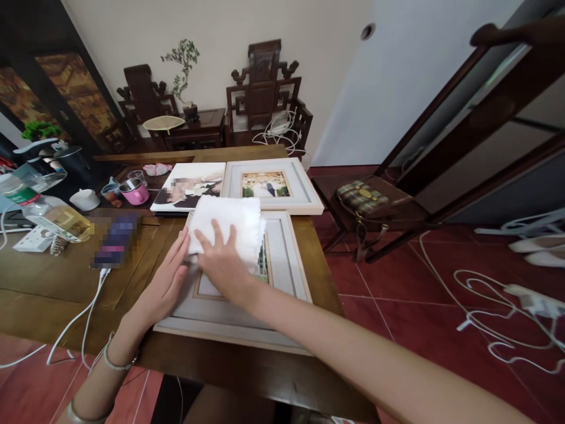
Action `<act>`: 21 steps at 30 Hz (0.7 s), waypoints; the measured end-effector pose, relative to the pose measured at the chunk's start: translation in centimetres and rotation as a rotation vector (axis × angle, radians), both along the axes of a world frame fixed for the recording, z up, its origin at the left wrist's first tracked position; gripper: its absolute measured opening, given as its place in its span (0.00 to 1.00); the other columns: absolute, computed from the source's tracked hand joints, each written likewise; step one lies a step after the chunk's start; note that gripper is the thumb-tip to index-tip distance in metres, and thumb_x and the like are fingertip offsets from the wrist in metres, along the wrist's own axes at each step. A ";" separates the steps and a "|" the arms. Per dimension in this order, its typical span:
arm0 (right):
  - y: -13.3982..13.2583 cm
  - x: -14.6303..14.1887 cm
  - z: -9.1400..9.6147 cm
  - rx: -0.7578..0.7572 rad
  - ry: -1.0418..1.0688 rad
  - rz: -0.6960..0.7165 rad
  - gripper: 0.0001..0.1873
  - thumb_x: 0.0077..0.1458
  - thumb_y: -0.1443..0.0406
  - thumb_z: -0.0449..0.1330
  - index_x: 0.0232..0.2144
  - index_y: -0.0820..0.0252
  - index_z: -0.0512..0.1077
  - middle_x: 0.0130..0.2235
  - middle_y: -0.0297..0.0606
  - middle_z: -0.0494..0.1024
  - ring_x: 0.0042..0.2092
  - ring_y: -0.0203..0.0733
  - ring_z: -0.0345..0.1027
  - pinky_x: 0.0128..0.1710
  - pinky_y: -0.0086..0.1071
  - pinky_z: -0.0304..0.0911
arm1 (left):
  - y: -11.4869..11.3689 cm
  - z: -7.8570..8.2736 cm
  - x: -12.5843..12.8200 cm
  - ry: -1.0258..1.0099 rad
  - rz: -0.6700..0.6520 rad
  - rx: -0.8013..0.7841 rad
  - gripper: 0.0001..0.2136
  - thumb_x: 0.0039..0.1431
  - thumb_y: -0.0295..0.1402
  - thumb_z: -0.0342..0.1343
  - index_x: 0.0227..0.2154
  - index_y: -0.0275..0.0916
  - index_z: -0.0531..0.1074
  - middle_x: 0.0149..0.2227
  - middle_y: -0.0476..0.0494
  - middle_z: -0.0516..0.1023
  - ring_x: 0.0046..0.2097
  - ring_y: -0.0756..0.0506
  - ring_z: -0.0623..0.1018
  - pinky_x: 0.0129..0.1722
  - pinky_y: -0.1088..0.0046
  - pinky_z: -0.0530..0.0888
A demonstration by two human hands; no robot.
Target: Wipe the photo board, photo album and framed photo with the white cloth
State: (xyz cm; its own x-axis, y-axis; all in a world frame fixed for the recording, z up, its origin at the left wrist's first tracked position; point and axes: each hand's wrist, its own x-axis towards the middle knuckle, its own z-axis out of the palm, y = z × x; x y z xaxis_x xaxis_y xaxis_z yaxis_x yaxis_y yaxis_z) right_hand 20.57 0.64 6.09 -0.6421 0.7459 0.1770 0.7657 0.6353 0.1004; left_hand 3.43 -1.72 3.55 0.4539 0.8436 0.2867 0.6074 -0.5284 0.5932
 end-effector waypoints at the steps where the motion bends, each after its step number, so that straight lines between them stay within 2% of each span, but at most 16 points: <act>1: -0.6 -0.3 0.3 -0.036 -0.015 0.024 0.16 0.59 0.71 0.50 0.44 0.61 0.75 0.64 0.44 0.55 0.63 0.71 0.42 0.54 0.68 0.50 | 0.0 -0.1 -0.1 -0.008 0.001 0.002 0.25 0.68 0.38 0.34 0.65 0.43 0.38 0.69 0.47 0.34 0.68 0.44 0.40 0.66 0.60 0.43; 5: -4.5 -0.4 1.0 -0.208 -0.027 0.132 0.14 0.59 0.69 0.52 0.43 0.58 0.76 0.64 0.44 0.55 0.62 0.70 0.44 0.54 0.68 0.50 | 0.1 -0.2 -0.1 -0.010 0.024 -0.002 0.24 0.68 0.39 0.32 0.65 0.41 0.40 0.69 0.46 0.36 0.68 0.44 0.42 0.66 0.60 0.45; 9: -7.6 1.2 0.4 -0.291 0.003 0.168 0.12 0.58 0.67 0.55 0.39 0.55 0.78 0.63 0.41 0.58 0.62 0.71 0.45 0.53 0.70 0.50 | 0.1 -0.2 0.1 0.052 0.039 -0.059 0.23 0.68 0.37 0.34 0.64 0.42 0.45 0.68 0.44 0.42 0.67 0.42 0.48 0.65 0.58 0.49; 11: -8.2 2.7 -0.3 -0.267 0.008 0.114 0.09 0.54 0.67 0.59 0.36 0.54 0.79 0.61 0.39 0.62 0.61 0.71 0.48 0.52 0.70 0.52 | 0.2 -0.5 0.2 0.090 0.050 -0.076 0.23 0.67 0.35 0.38 0.64 0.41 0.48 0.67 0.42 0.47 0.67 0.41 0.49 0.64 0.55 0.51; 14: -8.6 5.9 -0.9 -0.125 0.046 0.070 0.08 0.49 0.70 0.61 0.29 0.53 0.79 0.58 0.36 0.67 0.59 0.69 0.55 0.50 0.68 0.57 | 0.3 -1.0 0.1 0.108 0.045 -0.053 0.23 0.65 0.27 0.39 0.62 0.39 0.52 0.66 0.40 0.52 0.67 0.42 0.50 0.64 0.53 0.52; 18: -9.5 10.3 -0.9 0.024 0.098 0.022 0.17 0.43 0.77 0.55 0.24 0.52 0.78 0.54 0.32 0.72 0.57 0.63 0.60 0.49 0.64 0.61 | 0.4 -1.5 -0.1 0.098 0.030 -0.023 0.28 0.58 0.18 0.38 0.62 0.39 0.53 0.65 0.39 0.54 0.67 0.43 0.50 0.63 0.51 0.52; 21: -9.2 12.0 -0.5 0.004 0.109 0.010 0.26 0.37 0.80 0.50 0.30 0.50 0.78 0.55 0.32 0.70 0.58 0.61 0.58 0.49 0.64 0.62 | 0.4 -1.6 -0.1 0.100 0.029 -0.016 0.29 0.56 0.16 0.38 0.61 0.39 0.54 0.64 0.39 0.56 0.67 0.43 0.50 0.63 0.50 0.53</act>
